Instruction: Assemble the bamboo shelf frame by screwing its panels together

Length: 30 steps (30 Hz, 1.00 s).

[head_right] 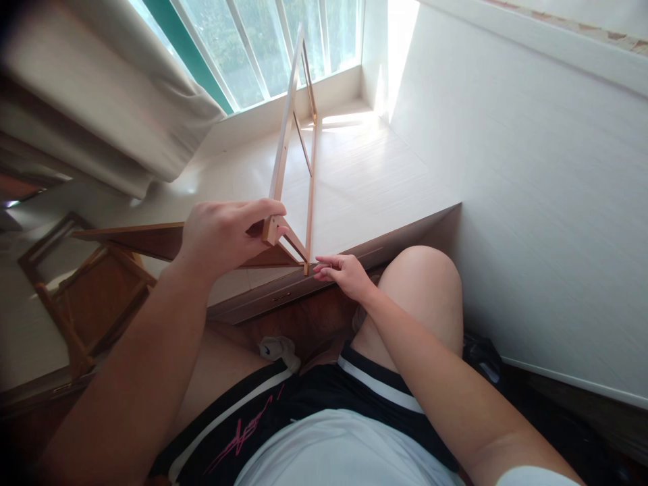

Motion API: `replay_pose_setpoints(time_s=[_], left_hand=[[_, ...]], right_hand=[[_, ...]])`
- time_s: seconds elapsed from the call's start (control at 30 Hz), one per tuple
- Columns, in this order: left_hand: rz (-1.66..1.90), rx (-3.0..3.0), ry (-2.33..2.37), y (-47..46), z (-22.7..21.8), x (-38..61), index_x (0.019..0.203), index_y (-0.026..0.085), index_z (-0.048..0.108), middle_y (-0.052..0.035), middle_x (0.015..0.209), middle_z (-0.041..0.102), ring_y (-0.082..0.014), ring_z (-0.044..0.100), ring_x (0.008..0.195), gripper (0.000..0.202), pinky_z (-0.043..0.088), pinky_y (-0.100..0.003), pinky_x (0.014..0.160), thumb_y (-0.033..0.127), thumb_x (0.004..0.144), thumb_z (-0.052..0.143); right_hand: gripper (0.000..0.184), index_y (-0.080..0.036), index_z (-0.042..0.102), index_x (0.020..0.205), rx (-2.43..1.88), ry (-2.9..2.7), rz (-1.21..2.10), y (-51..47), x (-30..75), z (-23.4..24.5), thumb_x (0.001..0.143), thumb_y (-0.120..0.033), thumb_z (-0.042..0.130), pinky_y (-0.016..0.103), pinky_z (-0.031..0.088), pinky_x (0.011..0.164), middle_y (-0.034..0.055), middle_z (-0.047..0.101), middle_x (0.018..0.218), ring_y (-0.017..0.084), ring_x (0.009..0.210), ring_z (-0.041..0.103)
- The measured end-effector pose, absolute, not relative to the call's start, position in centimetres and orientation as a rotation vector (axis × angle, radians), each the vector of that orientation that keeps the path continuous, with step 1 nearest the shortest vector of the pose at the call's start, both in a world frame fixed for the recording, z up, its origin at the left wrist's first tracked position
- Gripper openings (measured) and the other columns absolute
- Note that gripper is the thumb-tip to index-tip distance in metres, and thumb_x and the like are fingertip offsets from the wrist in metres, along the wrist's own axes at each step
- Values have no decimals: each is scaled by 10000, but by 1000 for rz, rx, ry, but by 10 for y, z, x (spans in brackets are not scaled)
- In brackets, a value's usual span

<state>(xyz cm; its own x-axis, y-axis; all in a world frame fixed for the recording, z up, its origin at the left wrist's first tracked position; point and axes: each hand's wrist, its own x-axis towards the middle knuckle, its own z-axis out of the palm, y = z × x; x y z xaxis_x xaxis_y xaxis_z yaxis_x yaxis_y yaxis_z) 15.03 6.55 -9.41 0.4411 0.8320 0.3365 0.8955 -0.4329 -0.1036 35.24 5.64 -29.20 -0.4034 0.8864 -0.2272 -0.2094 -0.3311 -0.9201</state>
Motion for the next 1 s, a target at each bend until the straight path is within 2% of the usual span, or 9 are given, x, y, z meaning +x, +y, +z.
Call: replay_pose_setpoints(time_s=[0.1,0.23,0.4,0.5,0.6,0.7,0.8,0.9,1.0], left_hand=[[-355,-2429,-1493,66,-95,150,1003,317,672,33,817,729,-166,641,679,226,386,-282,577,439,853,555],[-358,-2432,-1490,65,-94,150,1002,314,674,29,816,729,-168,646,684,226,386,-281,574,434,849,559],[-353,-2435,-1500,65,-93,151,1005,314,675,21,811,727,-166,643,683,229,395,-278,587,437,847,564],[-358,-2430,-1512,65,-94,152,999,313,678,18,806,725,-165,642,684,231,401,-279,594,442,849,558],[-356,-2435,-1528,65,-94,152,999,320,679,23,809,726,-178,648,696,233,402,-290,599,445,849,552],[-351,-2432,-1532,65,-94,152,1002,322,679,25,828,730,-187,653,714,235,402,-296,605,447,848,553],[-344,-2418,-1520,65,-94,152,998,319,677,29,829,730,-181,654,714,233,391,-292,598,451,845,560],[-348,-2420,-1507,65,-94,152,998,322,672,34,828,730,-179,652,707,226,382,-293,586,446,843,566],[-345,-2422,-1509,65,-94,152,997,319,672,29,824,729,-177,648,697,226,383,-293,585,443,838,570]], right_hand=[[464,-122,671,1150,-977,-1107,1905,60,355,-288,742,-324,760,424,594,847,96,750,935,218,802,736],[406,-136,604,1146,-974,-1141,1966,64,354,-288,815,-354,692,365,609,729,87,748,844,198,722,734],[321,-237,385,974,-952,-1089,1932,64,347,-296,859,-438,608,321,580,563,8,728,701,191,596,712],[316,-250,357,934,-1066,-1148,1836,61,343,-299,855,-459,582,216,466,396,-55,665,558,152,412,613],[239,-229,455,941,-1090,-1166,1797,57,341,-297,876,-442,543,164,288,304,-103,510,391,97,271,398],[225,-193,563,951,-995,-992,1965,55,341,-291,872,-403,563,184,317,337,-116,400,357,71,283,261],[227,-165,611,945,-920,-750,2144,58,344,-288,856,-374,615,191,372,409,-113,386,413,47,334,226],[182,-149,628,949,-862,-544,2262,63,348,-287,865,-310,621,204,456,518,-95,428,497,40,382,287],[163,-143,631,995,-783,-426,2349,65,353,-283,836,-156,602,255,529,686,-53,528,624,60,469,425]])
